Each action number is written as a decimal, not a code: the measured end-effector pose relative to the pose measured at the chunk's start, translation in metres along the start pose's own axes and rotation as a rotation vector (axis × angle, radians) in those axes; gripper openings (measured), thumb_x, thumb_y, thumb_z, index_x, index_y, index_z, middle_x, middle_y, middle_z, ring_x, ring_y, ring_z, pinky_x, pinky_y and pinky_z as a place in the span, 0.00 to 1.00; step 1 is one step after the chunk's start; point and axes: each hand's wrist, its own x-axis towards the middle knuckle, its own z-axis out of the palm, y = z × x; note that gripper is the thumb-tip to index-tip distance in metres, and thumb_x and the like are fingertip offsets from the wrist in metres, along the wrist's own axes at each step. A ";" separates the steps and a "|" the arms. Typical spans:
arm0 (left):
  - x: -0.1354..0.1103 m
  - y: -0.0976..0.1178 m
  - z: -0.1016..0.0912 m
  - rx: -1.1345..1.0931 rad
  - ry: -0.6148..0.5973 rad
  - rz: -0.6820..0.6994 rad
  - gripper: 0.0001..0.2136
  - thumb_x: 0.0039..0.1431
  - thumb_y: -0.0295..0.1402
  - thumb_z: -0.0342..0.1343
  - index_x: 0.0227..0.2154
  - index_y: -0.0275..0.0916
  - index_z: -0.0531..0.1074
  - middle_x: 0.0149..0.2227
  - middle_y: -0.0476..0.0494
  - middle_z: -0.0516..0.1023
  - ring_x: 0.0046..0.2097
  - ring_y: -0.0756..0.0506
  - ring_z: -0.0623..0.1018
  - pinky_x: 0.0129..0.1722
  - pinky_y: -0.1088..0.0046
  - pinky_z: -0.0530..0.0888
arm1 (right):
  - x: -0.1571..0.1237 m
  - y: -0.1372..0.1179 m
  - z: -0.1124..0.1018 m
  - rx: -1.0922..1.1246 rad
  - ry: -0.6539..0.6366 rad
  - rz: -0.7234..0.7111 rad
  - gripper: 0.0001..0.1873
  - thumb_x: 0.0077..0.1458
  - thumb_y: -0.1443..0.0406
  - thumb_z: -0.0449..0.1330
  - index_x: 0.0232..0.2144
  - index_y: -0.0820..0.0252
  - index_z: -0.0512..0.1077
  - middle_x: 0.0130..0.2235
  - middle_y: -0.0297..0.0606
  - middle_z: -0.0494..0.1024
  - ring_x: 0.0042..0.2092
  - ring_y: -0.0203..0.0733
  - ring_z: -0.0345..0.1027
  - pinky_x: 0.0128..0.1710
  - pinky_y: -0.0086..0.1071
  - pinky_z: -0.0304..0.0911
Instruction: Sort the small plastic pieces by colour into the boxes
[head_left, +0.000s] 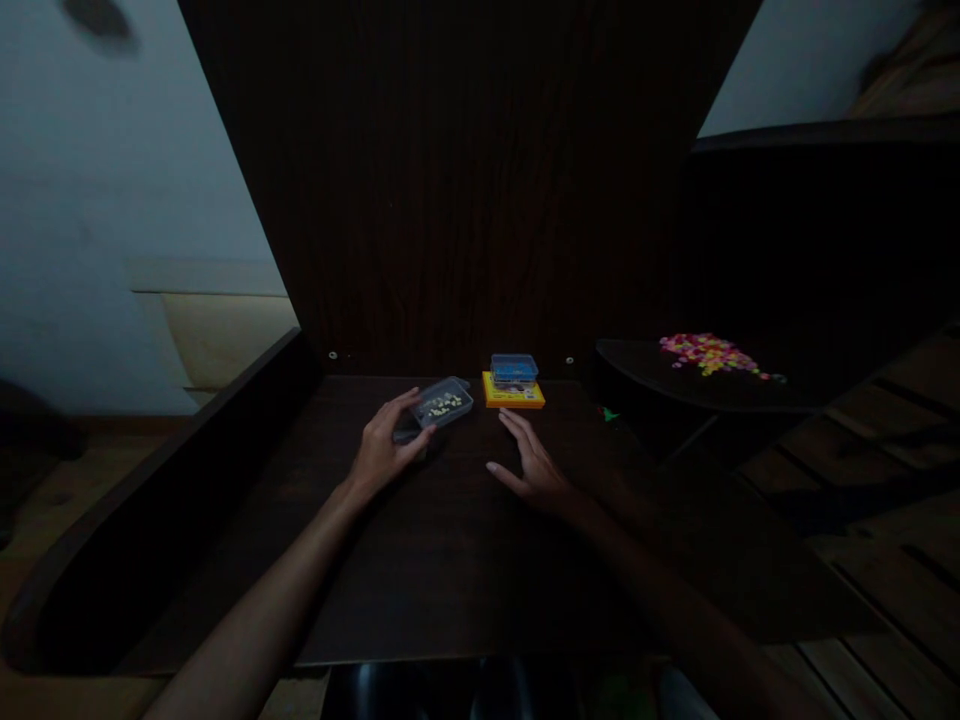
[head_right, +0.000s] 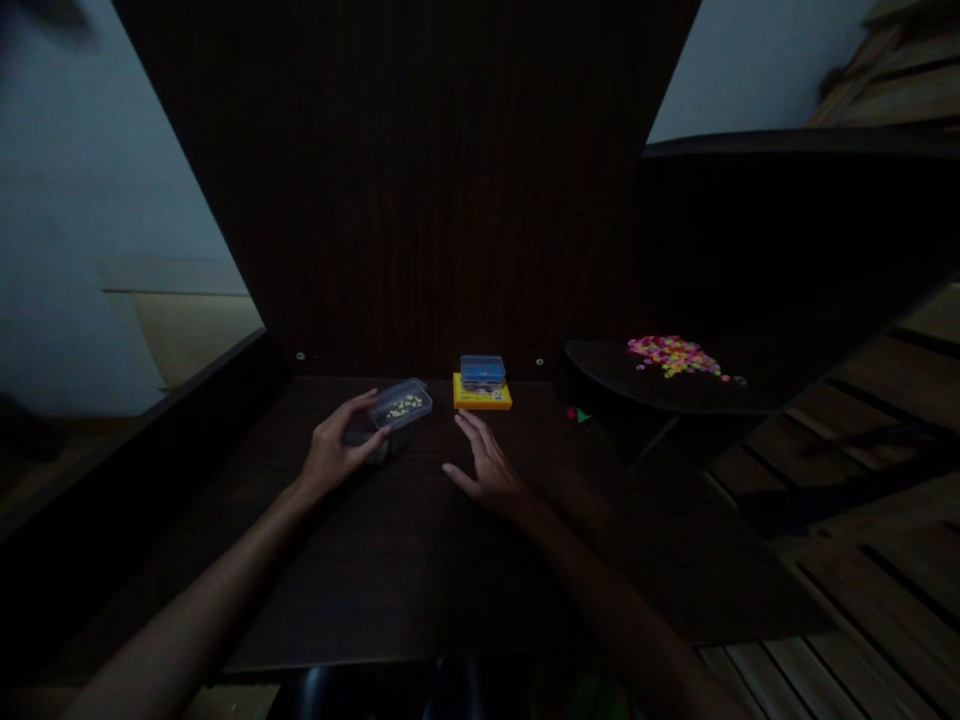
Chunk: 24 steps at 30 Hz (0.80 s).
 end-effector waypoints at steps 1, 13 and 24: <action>-0.002 0.004 0.003 -0.026 -0.053 0.035 0.19 0.57 0.39 0.59 0.49 0.38 0.68 0.56 0.37 0.72 0.55 0.40 0.74 0.55 0.58 0.72 | 0.000 0.000 0.000 0.004 0.013 0.008 0.42 0.58 0.56 0.59 0.67 0.56 0.43 0.66 0.50 0.51 0.67 0.50 0.47 0.65 0.48 0.49; -0.014 0.029 0.020 -0.124 -0.402 0.216 0.12 0.59 0.36 0.57 0.43 0.37 0.71 0.56 0.35 0.72 0.55 0.42 0.74 0.53 0.60 0.73 | 0.002 0.007 -0.004 -0.071 -0.258 0.033 0.43 0.58 0.52 0.58 0.68 0.51 0.42 0.69 0.46 0.44 0.68 0.53 0.41 0.64 0.52 0.47; -0.015 0.022 0.021 -0.020 -0.500 0.263 0.18 0.61 0.38 0.56 0.52 0.37 0.69 0.55 0.37 0.73 0.56 0.41 0.74 0.56 0.59 0.71 | 0.002 0.009 -0.001 -0.192 -0.393 -0.063 0.32 0.64 0.56 0.51 0.66 0.53 0.50 0.68 0.46 0.51 0.67 0.49 0.45 0.63 0.49 0.52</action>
